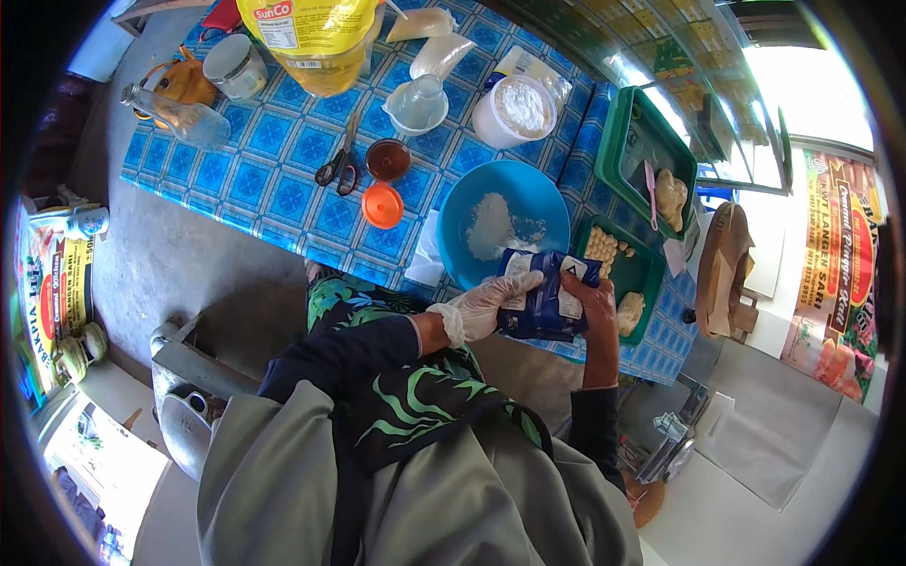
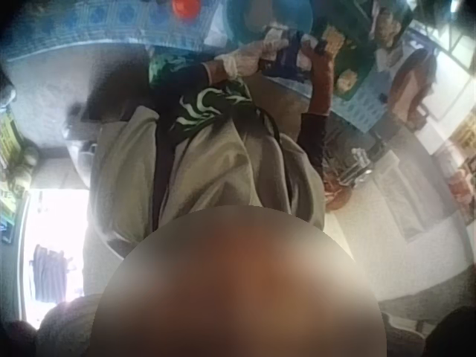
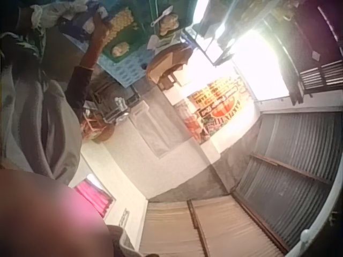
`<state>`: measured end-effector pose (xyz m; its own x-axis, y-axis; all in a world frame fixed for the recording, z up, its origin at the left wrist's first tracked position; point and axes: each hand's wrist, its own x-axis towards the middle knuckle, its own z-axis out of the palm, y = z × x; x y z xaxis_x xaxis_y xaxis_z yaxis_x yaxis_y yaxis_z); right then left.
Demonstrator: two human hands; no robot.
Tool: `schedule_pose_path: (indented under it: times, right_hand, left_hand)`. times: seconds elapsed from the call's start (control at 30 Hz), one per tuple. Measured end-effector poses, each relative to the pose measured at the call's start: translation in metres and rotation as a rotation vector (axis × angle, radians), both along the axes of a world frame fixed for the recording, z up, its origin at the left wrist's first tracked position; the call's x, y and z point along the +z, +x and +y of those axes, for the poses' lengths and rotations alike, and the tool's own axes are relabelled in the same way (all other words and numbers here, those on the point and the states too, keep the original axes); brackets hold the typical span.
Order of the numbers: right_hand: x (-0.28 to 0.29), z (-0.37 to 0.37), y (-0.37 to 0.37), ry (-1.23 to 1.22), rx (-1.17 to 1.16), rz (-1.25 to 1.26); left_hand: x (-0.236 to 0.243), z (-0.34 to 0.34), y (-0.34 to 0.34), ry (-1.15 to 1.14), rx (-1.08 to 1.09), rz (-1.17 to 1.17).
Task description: The person pours flour from a blue bag and cooking oil from a yellow pouch into a blue bowl, then mixes the ingredients using a pink spatula and their gloved hands.
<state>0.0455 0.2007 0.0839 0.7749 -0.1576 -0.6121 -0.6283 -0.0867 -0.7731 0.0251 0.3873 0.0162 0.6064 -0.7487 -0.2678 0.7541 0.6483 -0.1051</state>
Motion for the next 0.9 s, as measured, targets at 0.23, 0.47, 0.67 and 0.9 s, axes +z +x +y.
schedule_pose_path:
  times: [0.23,0.47,0.67,0.9]
  right_hand:
    - [0.033,0.029,0.015,-0.328,0.305,0.08]
    - [0.02,0.021,0.018,-0.193,0.301,0.088]
    - [0.021,0.024,0.019,-0.204,0.243,0.059]
    - [0.016,0.011,0.012,-0.26,0.086,0.06]
  left_hand:
    - [-0.001,0.001,0.001,-0.032,0.006,0.028]
    - [0.0,0.0,0.002,-0.017,-0.016,0.037]
    - [-0.005,-0.006,0.0,-0.03,-0.003,0.014]
    - [0.005,-0.003,0.004,-0.023,0.019,-0.024]
